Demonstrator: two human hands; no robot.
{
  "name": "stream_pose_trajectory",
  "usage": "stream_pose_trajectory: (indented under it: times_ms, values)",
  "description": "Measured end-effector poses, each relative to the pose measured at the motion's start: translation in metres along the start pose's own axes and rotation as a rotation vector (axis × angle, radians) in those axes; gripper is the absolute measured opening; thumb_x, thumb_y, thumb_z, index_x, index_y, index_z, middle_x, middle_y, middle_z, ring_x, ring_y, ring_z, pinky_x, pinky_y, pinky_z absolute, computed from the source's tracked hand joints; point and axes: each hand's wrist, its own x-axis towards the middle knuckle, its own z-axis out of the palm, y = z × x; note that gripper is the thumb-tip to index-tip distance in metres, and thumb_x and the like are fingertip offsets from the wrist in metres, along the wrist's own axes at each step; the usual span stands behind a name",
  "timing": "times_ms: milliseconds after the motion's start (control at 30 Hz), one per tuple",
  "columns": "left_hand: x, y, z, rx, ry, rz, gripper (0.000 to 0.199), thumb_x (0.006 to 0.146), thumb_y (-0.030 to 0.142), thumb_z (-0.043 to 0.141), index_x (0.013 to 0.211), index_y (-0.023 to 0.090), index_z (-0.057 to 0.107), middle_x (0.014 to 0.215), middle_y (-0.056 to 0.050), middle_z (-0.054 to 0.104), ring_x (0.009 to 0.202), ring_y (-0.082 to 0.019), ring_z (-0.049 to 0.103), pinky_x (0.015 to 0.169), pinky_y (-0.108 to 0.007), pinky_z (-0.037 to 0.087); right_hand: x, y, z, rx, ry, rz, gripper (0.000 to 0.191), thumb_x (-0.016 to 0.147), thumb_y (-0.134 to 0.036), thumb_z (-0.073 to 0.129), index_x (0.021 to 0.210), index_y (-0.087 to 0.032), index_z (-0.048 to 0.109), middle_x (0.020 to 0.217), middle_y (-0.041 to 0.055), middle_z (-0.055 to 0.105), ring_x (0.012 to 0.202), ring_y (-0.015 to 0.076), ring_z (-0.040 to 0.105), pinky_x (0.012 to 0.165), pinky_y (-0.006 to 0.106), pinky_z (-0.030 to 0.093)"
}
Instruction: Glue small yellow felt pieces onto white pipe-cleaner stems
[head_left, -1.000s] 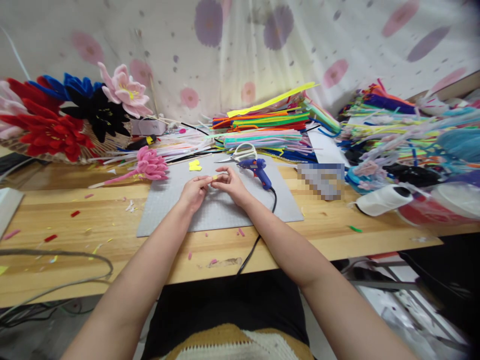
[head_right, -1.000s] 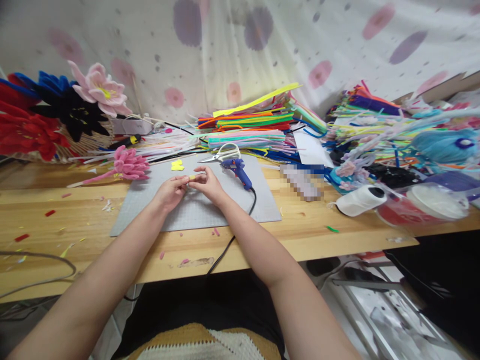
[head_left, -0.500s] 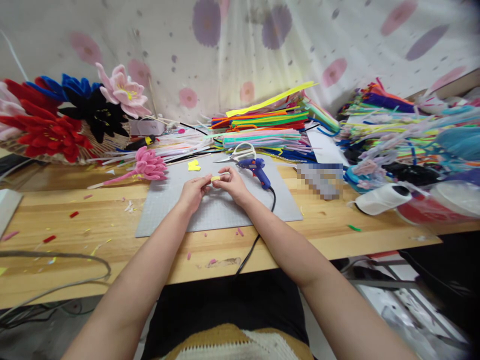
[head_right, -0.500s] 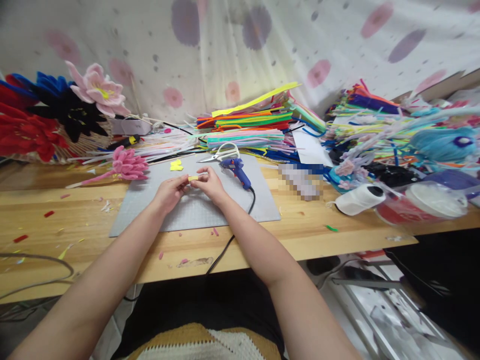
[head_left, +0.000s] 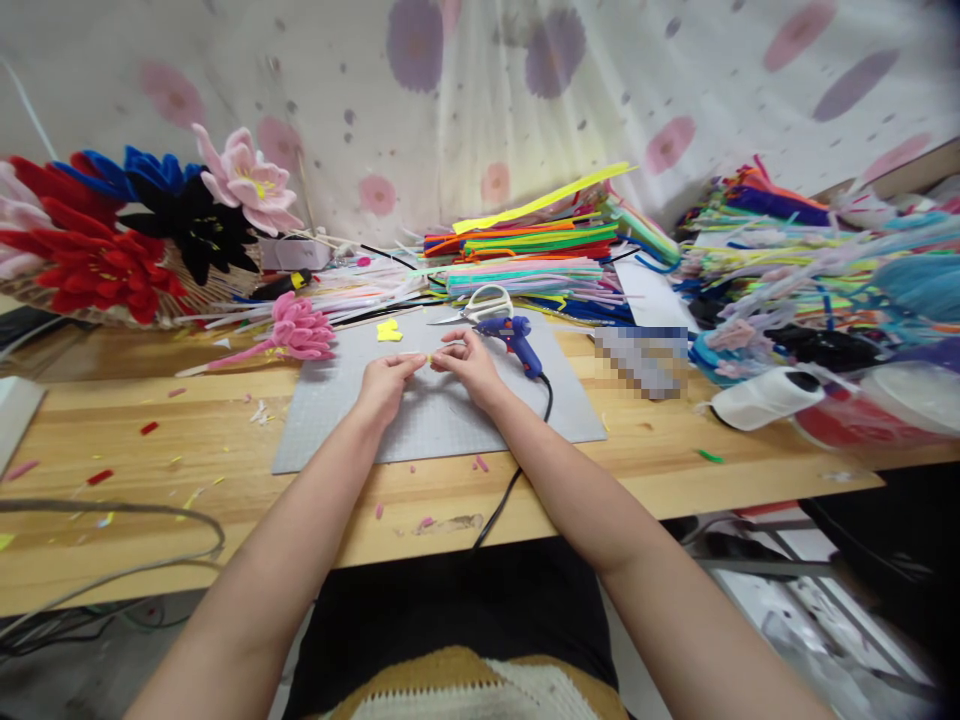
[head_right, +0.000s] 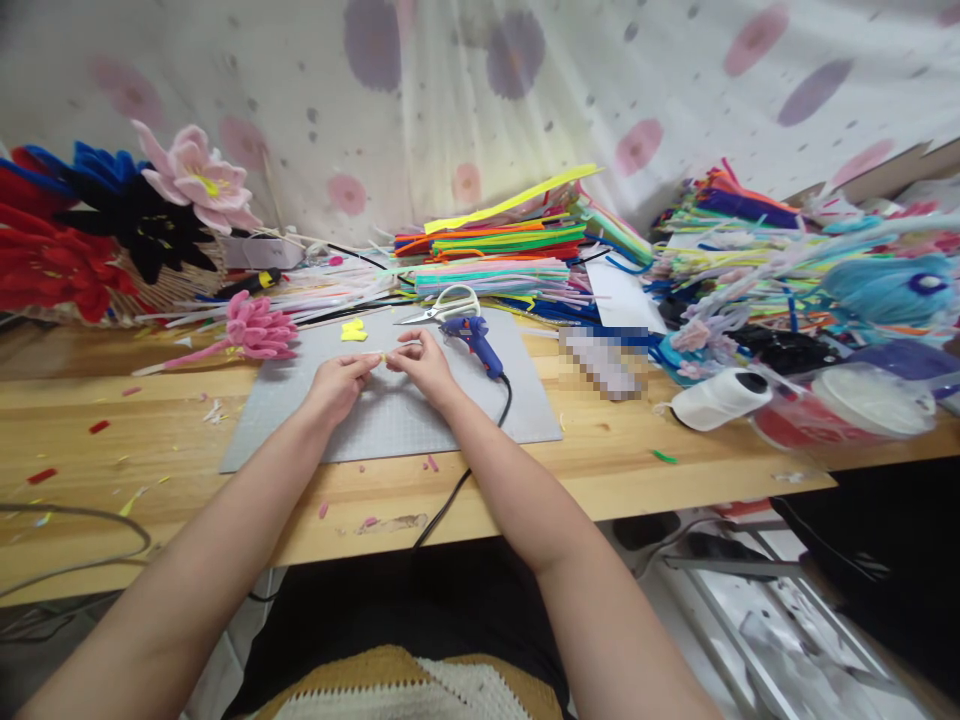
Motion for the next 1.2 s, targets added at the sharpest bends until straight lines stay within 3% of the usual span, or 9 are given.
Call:
stream_pose_trajectory:
  times_ms: [233, 433, 533, 633, 833, 1033, 1200]
  values:
    - [-0.003, 0.008, 0.003, -0.187, -0.113, -0.087, 0.019, 0.046, 0.013, 0.077, 0.053, 0.013, 0.060, 0.059, -0.001, 0.058, 0.055, -0.006, 0.047, 0.052, -0.020, 0.033, -0.002, -0.004, 0.003, 0.054, -0.040, -0.013, 0.043, 0.057, -0.028, 0.070, 0.089, -0.021, 0.042, 0.066, -0.0069, 0.060, 0.064, 0.0091, 0.060, 0.070, 0.027, 0.048]
    - [-0.006, 0.014, 0.006, -0.325, -0.155, -0.150, 0.028, 0.046, 0.002, 0.073, 0.044, 0.013, 0.048, 0.063, 0.000, 0.059, 0.061, -0.005, 0.052, 0.054, -0.016, 0.036, -0.003, -0.001, 0.005, 0.025, -0.140, 0.018, 0.050, 0.054, -0.023, 0.073, 0.092, -0.021, 0.041, 0.072, -0.0058, 0.062, 0.068, 0.0100, 0.060, 0.070, 0.026, 0.046]
    - [-0.008, 0.014, 0.006, -0.317, -0.148, -0.138, 0.029, 0.046, 0.002, 0.073, 0.044, 0.013, 0.047, 0.070, -0.001, 0.061, 0.066, -0.005, 0.054, 0.058, -0.017, 0.038, -0.002, 0.002, 0.006, -0.017, -0.122, 0.015, 0.050, 0.054, -0.024, 0.073, 0.092, -0.021, 0.041, 0.071, -0.0059, 0.062, 0.066, 0.0102, 0.059, 0.068, 0.026, 0.046]
    - [-0.009, 0.012, 0.006, -0.275, -0.155, -0.138, 0.028, 0.047, 0.006, 0.076, 0.046, 0.013, 0.049, 0.074, -0.002, 0.062, 0.067, -0.006, 0.054, 0.059, -0.018, 0.038, -0.002, 0.002, 0.005, -0.043, -0.080, 0.032, 0.049, 0.053, -0.025, 0.073, 0.090, -0.021, 0.041, 0.066, -0.0077, 0.060, 0.061, 0.0090, 0.057, 0.066, 0.025, 0.045]
    - [-0.010, 0.010, 0.007, -0.160, -0.152, -0.135, 0.026, 0.054, 0.033, 0.077, 0.065, 0.013, 0.064, 0.069, -0.003, 0.062, 0.065, -0.009, 0.054, 0.059, -0.022, 0.038, -0.003, 0.000, 0.003, -0.043, -0.018, 0.061, 0.047, 0.053, -0.026, 0.072, 0.087, -0.021, 0.039, 0.066, -0.0083, 0.059, 0.061, 0.0087, 0.058, 0.067, 0.027, 0.045]
    - [-0.004, 0.003, 0.003, -0.023, -0.048, 0.015, 0.031, 0.044, 0.032, 0.081, 0.065, 0.014, 0.069, 0.069, -0.004, 0.065, 0.060, -0.009, 0.050, 0.056, -0.023, 0.035, -0.003, -0.002, 0.004, -0.061, -0.017, 0.072, 0.048, 0.052, -0.025, 0.073, 0.087, -0.021, 0.041, 0.066, -0.0077, 0.059, 0.062, 0.0083, 0.057, 0.066, 0.025, 0.045]
    - [0.000, -0.002, 0.001, 0.012, -0.006, 0.040, 0.034, 0.041, 0.039, 0.081, 0.060, 0.014, 0.068, 0.062, -0.002, 0.062, 0.053, -0.006, 0.043, 0.052, -0.023, 0.031, -0.003, -0.003, 0.006, -0.040, -0.012, 0.046, 0.047, 0.051, -0.025, 0.073, 0.086, -0.021, 0.042, 0.066, -0.0079, 0.059, 0.064, 0.0082, 0.057, 0.067, 0.025, 0.045]
